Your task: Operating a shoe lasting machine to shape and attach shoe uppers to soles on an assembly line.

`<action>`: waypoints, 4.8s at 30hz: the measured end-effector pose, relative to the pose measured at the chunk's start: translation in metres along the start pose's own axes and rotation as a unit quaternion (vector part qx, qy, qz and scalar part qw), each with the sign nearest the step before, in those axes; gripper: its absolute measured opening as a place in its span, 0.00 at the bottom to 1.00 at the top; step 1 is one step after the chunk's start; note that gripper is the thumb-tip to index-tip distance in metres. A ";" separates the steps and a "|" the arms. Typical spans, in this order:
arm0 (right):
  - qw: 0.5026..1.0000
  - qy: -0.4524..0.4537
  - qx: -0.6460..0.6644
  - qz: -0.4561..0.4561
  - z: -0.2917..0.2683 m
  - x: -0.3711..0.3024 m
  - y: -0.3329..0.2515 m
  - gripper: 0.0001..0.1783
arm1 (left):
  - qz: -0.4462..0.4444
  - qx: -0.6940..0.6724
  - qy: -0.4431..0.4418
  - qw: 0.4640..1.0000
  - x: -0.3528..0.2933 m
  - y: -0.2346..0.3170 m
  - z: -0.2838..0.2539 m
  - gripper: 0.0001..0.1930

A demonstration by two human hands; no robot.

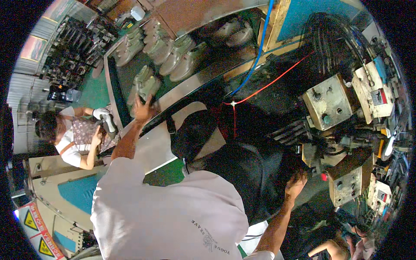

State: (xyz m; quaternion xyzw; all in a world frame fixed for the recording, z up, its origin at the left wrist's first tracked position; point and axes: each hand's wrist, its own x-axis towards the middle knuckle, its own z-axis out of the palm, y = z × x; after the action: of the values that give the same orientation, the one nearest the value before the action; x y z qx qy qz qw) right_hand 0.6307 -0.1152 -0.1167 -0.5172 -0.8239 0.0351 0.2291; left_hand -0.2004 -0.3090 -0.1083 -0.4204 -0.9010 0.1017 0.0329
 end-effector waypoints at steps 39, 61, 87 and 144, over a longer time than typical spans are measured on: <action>0.417 0.185 -0.233 0.859 -0.081 -0.617 -0.372 0.41 | 0.919 -0.212 -0.237 0.235 -0.395 0.562 -0.204 0.09; 0.320 0.531 -0.018 0.784 -0.080 -0.692 -0.389 0.48 | 0.920 -0.169 -0.175 0.307 -0.441 0.590 -0.184 0.08; 0.531 0.351 0.577 0.511 -0.151 -0.092 -0.234 0.61 | 0.491 -0.510 -0.632 0.315 -0.340 0.630 -0.298 0.27; 0.902 0.099 -0.011 0.420 -0.208 -0.099 -0.150 0.40 | 0.429 -0.687 -0.246 0.533 -0.188 0.788 -0.330 0.27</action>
State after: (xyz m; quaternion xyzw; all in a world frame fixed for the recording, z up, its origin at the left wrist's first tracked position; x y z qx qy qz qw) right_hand 0.6273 -0.3074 0.0799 -0.8184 -0.5039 0.0670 0.2680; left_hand 0.5608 0.0917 0.0522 -0.6085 -0.3776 -0.4469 -0.5362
